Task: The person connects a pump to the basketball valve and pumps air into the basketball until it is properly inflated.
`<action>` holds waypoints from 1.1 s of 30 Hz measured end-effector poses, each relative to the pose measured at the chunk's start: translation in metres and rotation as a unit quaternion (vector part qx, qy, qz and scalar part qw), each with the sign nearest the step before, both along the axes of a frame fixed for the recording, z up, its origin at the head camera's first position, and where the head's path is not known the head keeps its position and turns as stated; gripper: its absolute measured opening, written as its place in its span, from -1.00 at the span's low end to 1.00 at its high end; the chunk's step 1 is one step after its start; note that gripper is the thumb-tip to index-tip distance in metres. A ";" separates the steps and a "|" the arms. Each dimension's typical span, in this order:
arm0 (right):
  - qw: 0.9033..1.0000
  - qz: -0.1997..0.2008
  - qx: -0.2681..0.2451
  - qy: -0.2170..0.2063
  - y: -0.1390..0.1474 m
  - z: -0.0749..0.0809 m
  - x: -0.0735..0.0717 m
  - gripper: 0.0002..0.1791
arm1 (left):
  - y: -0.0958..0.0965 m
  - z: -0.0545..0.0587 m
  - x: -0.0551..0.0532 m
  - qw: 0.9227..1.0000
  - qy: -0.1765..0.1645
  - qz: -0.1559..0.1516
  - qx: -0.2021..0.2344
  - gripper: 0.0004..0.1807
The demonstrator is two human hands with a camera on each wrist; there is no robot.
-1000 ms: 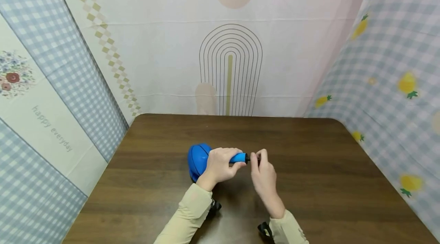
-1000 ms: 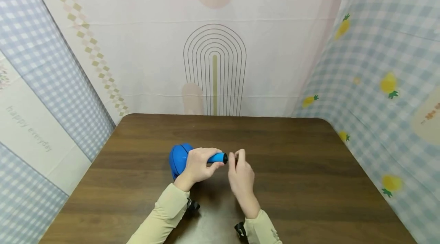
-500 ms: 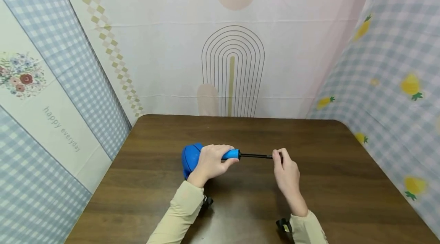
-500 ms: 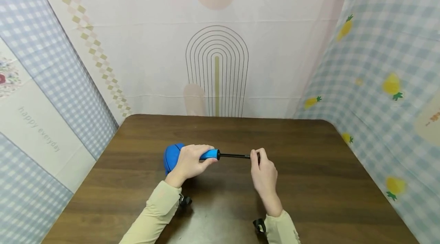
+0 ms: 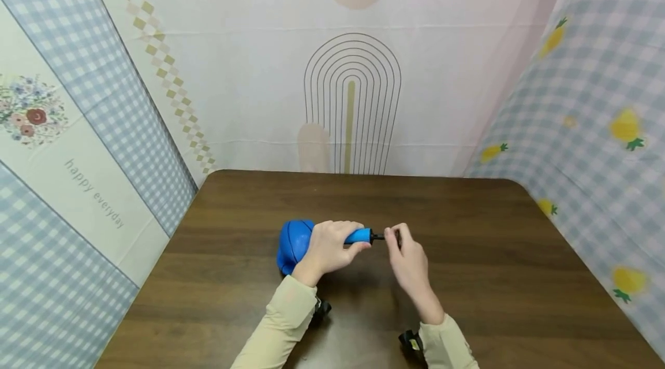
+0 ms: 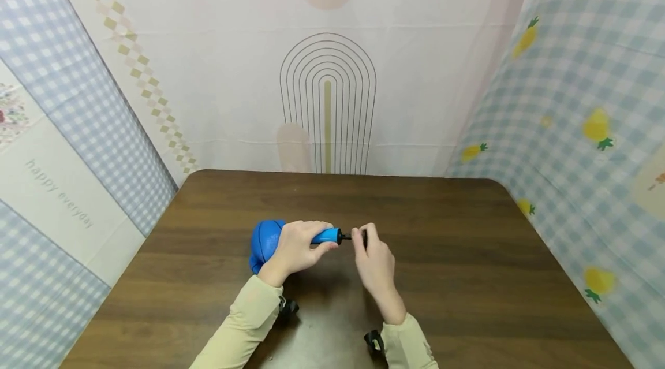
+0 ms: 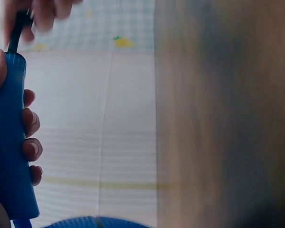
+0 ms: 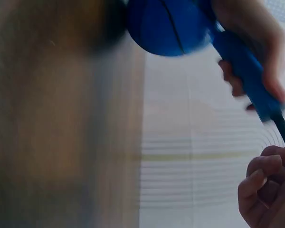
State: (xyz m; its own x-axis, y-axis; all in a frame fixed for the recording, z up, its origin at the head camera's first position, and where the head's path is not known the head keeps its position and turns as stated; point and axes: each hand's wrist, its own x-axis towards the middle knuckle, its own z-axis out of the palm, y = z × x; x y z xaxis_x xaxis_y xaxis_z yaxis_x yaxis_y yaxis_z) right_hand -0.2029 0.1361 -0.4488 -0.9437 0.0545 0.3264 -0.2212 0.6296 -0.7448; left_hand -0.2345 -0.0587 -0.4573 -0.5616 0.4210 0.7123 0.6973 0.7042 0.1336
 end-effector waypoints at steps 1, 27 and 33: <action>1.000 -0.012 0.002 0.007 0.005 0.002 0.000 -0.70 | -0.003 0.001 -0.001 1.000 -0.002 0.002 0.000 -0.62; 0.991 -0.035 -0.131 -0.006 0.018 0.011 0.013 -0.73 | 0.009 0.003 0.004 0.999 -0.024 0.006 0.021 -0.66; 0.973 0.022 -0.223 -0.059 -0.011 0.020 0.019 -0.78 | 0.028 -0.002 0.008 0.999 -0.025 0.003 0.039 -0.71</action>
